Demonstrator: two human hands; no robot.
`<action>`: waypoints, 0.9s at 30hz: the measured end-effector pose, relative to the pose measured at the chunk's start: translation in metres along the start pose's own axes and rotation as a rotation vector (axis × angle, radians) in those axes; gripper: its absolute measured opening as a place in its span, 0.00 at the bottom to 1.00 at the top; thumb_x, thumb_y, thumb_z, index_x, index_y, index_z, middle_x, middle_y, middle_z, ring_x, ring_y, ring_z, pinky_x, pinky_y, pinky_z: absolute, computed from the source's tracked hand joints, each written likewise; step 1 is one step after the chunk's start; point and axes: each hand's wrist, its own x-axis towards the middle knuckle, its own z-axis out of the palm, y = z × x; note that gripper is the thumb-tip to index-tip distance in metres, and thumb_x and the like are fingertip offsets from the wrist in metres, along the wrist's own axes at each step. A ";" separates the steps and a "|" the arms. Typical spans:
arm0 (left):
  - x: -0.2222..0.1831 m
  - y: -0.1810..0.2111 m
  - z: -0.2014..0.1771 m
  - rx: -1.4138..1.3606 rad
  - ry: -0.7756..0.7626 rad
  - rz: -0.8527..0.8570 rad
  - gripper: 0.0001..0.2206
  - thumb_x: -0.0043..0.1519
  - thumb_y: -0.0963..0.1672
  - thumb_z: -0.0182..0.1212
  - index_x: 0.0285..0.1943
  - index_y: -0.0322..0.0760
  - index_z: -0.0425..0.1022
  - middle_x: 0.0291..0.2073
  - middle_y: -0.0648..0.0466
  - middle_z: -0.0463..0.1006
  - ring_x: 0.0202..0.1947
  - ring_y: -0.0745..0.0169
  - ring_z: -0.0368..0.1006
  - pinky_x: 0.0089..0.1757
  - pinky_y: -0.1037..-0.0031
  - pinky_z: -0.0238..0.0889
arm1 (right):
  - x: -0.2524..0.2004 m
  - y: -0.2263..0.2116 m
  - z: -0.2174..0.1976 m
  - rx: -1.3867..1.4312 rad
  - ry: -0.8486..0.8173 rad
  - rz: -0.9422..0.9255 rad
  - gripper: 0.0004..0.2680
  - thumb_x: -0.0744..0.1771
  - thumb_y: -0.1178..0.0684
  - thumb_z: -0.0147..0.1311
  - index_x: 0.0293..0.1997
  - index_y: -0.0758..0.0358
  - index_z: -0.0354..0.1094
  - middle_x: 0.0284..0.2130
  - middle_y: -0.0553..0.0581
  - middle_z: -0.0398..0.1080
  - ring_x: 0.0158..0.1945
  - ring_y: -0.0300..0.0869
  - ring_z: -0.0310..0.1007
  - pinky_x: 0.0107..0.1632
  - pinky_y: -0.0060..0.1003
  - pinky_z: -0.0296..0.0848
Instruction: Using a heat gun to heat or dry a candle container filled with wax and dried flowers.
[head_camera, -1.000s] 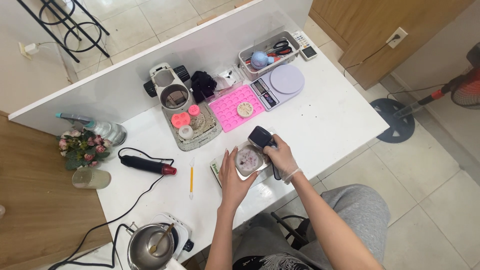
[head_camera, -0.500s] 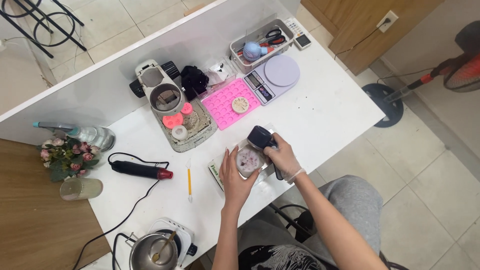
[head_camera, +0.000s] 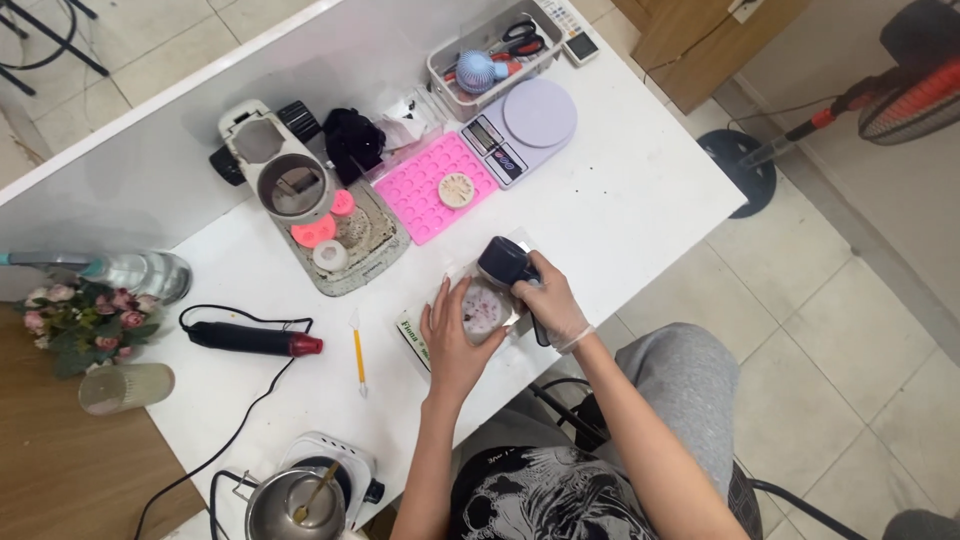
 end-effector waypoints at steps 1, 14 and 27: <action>0.001 0.001 0.000 0.017 -0.018 0.009 0.42 0.48 0.49 0.78 0.72 0.40 0.60 0.70 0.45 0.63 0.74 0.50 0.51 0.67 0.49 0.36 | -0.001 -0.004 0.001 0.005 0.007 -0.003 0.13 0.62 0.59 0.53 0.51 0.70 0.65 0.24 0.55 0.70 0.26 0.37 0.71 0.31 0.33 0.73; -0.002 0.004 -0.012 0.003 0.025 -0.023 0.35 0.55 0.47 0.73 0.70 0.34 0.62 0.67 0.44 0.66 0.73 0.45 0.52 0.66 0.48 0.37 | -0.004 0.001 0.003 0.040 0.025 -0.029 0.13 0.62 0.59 0.53 0.51 0.69 0.65 0.25 0.55 0.70 0.27 0.36 0.70 0.32 0.32 0.72; 0.038 -0.001 -0.028 -0.484 0.321 -0.292 0.09 0.71 0.43 0.54 0.49 0.30 0.77 0.45 0.51 0.84 0.48 0.66 0.77 0.52 0.73 0.67 | -0.007 0.002 0.004 0.006 0.049 -0.024 0.14 0.62 0.59 0.52 0.52 0.69 0.66 0.28 0.56 0.71 0.28 0.36 0.72 0.33 0.32 0.74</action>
